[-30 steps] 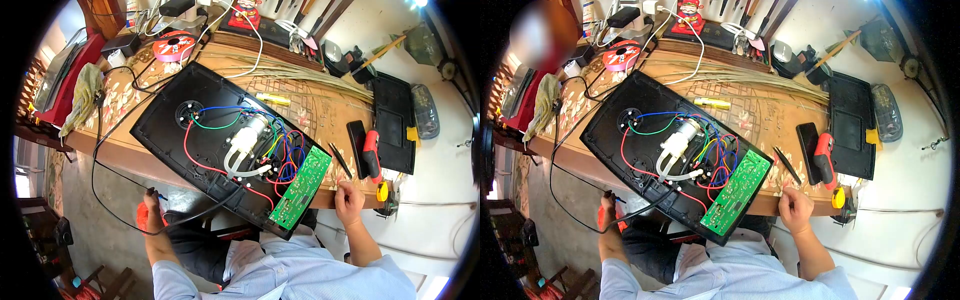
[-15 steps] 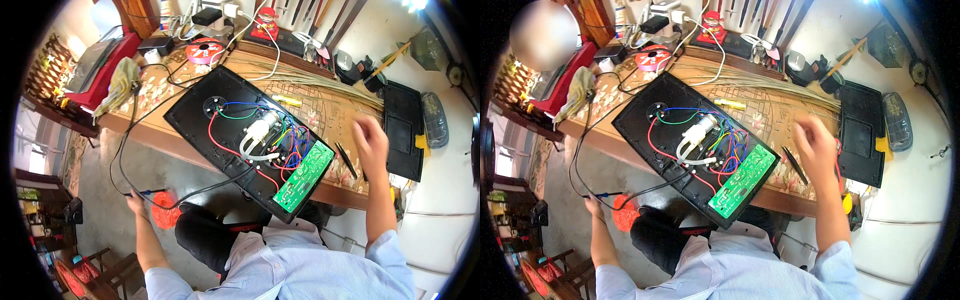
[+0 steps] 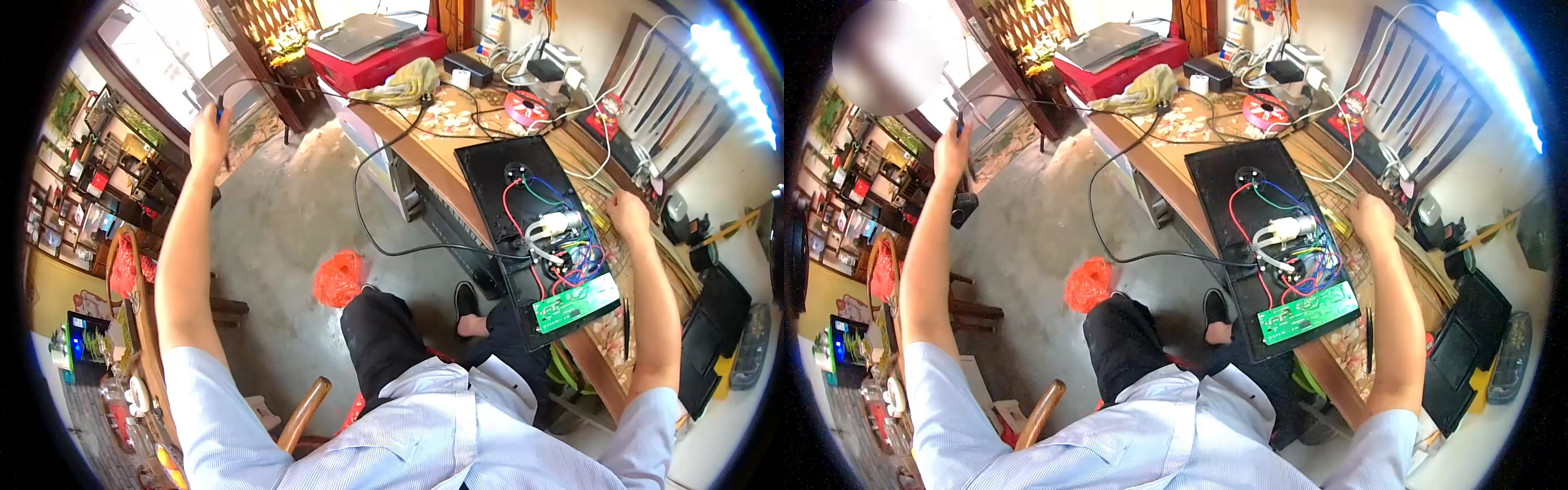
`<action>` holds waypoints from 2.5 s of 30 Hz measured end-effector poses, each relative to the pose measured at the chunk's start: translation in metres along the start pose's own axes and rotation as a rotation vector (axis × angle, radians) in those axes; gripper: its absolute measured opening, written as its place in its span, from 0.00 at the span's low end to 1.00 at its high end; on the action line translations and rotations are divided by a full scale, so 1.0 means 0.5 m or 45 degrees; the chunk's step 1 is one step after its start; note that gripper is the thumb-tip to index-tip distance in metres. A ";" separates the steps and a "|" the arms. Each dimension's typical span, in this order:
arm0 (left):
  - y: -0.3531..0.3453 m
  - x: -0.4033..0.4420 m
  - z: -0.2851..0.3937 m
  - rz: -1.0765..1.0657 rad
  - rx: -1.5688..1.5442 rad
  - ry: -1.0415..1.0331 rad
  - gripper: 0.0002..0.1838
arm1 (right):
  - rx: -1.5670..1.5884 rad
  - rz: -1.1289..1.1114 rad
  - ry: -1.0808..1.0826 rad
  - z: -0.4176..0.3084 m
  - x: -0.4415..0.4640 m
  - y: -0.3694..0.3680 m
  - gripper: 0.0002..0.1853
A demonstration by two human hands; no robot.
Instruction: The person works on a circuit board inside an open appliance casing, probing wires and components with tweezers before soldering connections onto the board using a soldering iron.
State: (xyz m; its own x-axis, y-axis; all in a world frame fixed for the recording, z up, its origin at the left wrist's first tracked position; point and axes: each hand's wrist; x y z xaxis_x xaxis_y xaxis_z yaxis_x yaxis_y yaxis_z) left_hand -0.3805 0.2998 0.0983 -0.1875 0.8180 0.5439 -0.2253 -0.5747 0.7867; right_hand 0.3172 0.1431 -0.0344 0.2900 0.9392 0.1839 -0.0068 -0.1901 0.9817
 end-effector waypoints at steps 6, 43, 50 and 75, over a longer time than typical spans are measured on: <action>0.108 0.064 0.157 0.331 0.148 -0.514 0.15 | 0.029 0.154 -0.040 0.007 -0.034 0.052 0.11; 0.152 -0.493 0.867 -0.330 -1.041 -1.961 0.15 | 2.213 0.097 0.110 -0.088 -0.409 0.322 0.09; 0.144 -0.508 0.862 -0.531 -1.307 -1.861 0.06 | 1.915 0.190 0.155 -0.096 -0.412 0.303 0.10; 0.108 -0.560 0.852 0.217 -1.547 -1.852 0.14 | 0.489 1.085 0.559 -0.101 -0.357 0.288 0.19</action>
State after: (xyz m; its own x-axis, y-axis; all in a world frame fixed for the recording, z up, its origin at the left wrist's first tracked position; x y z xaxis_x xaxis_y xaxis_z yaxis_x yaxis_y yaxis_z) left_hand 0.0671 0.0504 0.1131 0.4132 -0.2290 0.8814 -0.8705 0.1849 0.4561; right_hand 0.2160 -0.0372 0.0764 -0.0436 0.4571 0.8884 0.2824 -0.8473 0.4498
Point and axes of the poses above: each hand's wrist, its own x-axis towards the middle knuckle, its own y-axis out of the back of the hand, z = x × y, and after that the axes turned 2 degrees about y, right-handed
